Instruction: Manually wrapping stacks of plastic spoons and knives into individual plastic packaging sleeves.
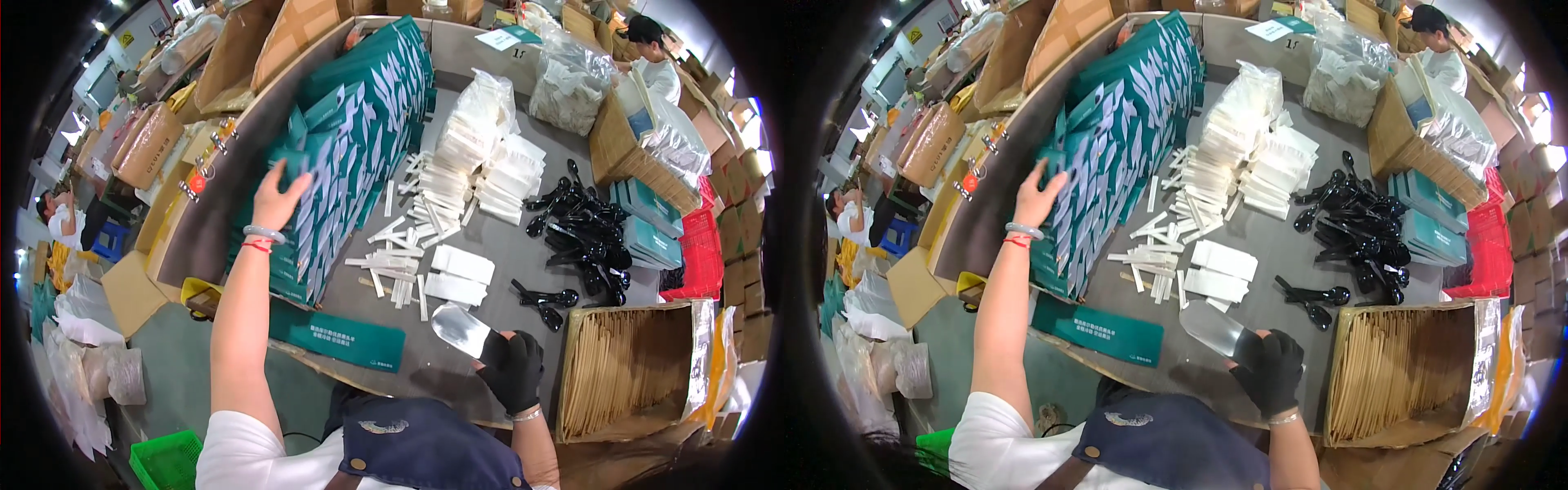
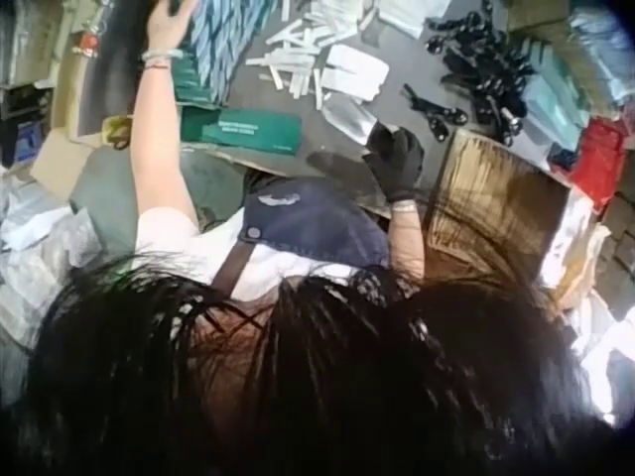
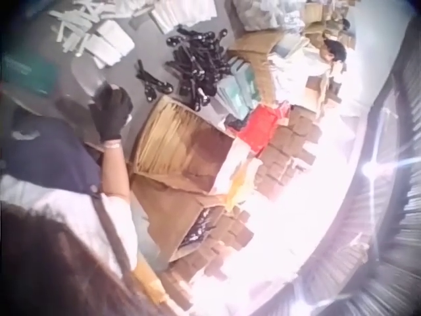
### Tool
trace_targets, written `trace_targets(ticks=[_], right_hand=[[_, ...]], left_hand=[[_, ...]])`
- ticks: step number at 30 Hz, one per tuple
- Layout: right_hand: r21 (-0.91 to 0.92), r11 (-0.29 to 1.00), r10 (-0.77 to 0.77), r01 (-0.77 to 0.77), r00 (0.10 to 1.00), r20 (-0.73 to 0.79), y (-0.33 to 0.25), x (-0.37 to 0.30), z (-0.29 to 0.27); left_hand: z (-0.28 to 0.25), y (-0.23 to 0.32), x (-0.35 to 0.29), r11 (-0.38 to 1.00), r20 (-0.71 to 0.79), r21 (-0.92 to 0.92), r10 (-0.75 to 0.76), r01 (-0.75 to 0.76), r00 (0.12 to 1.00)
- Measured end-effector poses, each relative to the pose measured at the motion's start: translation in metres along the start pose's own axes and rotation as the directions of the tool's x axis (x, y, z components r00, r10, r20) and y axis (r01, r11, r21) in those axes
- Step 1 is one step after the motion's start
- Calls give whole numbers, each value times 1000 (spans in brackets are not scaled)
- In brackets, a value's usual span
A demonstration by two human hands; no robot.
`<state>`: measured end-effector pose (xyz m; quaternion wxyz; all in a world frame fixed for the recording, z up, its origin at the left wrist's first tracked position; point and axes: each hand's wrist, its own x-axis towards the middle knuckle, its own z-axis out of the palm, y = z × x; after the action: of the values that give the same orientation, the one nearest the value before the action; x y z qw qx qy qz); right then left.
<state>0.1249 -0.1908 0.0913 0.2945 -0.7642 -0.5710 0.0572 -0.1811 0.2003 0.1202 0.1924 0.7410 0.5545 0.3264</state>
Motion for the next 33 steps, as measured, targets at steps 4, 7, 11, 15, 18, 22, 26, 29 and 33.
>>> trace_targets(ticks=[4, 7, 11, 15, 18, 22, 26, 29, 33], right_hand=[[3, 999, 51, -51, 999, -18, 4, -7, 3], [3, 998, 67, -67, 998, 20, 5, -8, 1], [8, 996, 87, -87, 996, 7, 8, -8, 6], [12, 996, 90, -90, 996, -12, 12, -4, 11], [19, 996, 84, -84, 996, 2, 14, -3, 10], [40, 999, 5, -5, 1000, 0, 6, 7, 8], [34, 999, -43, 42, 998, 44, 3, 17, 5], [-38, 999, -30, 33, 996, 86, -5, 13, 1], [-61, 996, -44, 58, 976, 214, -7, 9, -1]], left_hand=[[26, 37, 35, 990, 4, 135, 37, -37, 999], [43, 50, 83, 978, 65, 202, 48, -60, 997], [75, 75, 143, 923, 149, 380, -119, 54, 982], [88, 86, 170, 930, -1, 302, -218, 208, 976], [65, 60, 191, 992, 44, 125, -35, 29, 998], [27, 37, 161, 995, 15, 18, 99, -99, 995], [5, 70, 53, 952, -86, -95, 284, -291, 955], [-2, 83, -76, 912, 166, -268, 360, -309, 918], [31, 70, -206, 944, 429, -252, 308, -215, 849]])
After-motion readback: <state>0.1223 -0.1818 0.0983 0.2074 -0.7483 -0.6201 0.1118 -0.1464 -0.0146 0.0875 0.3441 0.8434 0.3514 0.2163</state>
